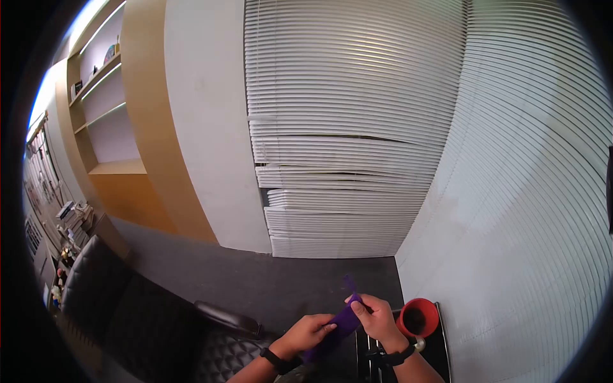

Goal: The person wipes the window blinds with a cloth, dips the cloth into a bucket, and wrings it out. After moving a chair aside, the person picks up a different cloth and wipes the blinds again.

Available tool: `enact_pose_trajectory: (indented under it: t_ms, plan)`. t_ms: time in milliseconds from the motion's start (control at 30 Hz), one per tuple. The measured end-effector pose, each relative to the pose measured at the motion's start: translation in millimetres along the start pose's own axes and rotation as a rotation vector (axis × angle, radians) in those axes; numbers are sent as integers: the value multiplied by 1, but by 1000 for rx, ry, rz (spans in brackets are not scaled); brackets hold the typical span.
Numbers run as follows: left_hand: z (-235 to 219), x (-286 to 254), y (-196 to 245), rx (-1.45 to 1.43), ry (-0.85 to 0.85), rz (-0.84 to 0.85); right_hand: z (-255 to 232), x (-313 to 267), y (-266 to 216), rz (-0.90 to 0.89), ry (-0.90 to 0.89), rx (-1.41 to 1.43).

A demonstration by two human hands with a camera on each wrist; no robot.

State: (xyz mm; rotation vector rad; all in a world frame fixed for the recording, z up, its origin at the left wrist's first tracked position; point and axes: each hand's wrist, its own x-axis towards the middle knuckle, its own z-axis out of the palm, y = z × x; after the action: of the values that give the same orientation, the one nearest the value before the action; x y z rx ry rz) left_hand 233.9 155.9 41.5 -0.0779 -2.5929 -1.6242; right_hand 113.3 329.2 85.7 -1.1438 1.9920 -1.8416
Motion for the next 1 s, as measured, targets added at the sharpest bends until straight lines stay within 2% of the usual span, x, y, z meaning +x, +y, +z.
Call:
enact_pose_trajectory:
  t_ms: [100, 167, 233, 367, 433, 467, 533, 633, 700, 767, 833, 900, 967, 1000]
  plan:
    - [-52, 44, -33, 14, 59, 27, 18, 66, 27, 43, -8, 65]
    - [-89, 67, -40, -79, 198, 193, 27, 109, 41, 85, -41, 90]
    - [-130, 87, -47, -111, 169, 176, 28, 151, 52, 191, -150, 127]
    - [-190, 128, -59, -111, 106, 168, 35, 218, 60, 216, -197, 22]
    - [-206, 144, -74, -8, 108, 172, 43, 245, 61, 64, -153, 82]
    - [-213, 150, -82, 93, 107, 163, 48, 258, 60, 50, -160, 80]
    - [-226, 163, -96, 96, 176, 186, 56, 282, 63, 123, -235, 328]
    - [-242, 182, -113, 97, 296, 210, 60, 311, 96, 170, -324, 475]
    - [-259, 195, -124, 111, 359, 221, 66, 332, 115, 160, -281, 444]
    - [-277, 211, -130, 284, 287, 180, 68, 357, 135, 71, -230, 308]
    - [-287, 228, -134, 249, 283, 117, 63, 384, 148, 17, -206, 250]
    - [-301, 250, -140, 333, 221, 54, 51, 412, 151, -89, -147, 221]
    - [-316, 276, -157, 361, 219, 71, 32, 442, 157, -113, -125, 155]
    - [-324, 291, -164, 375, 139, 37, 22, 460, 161, -122, -99, 90]
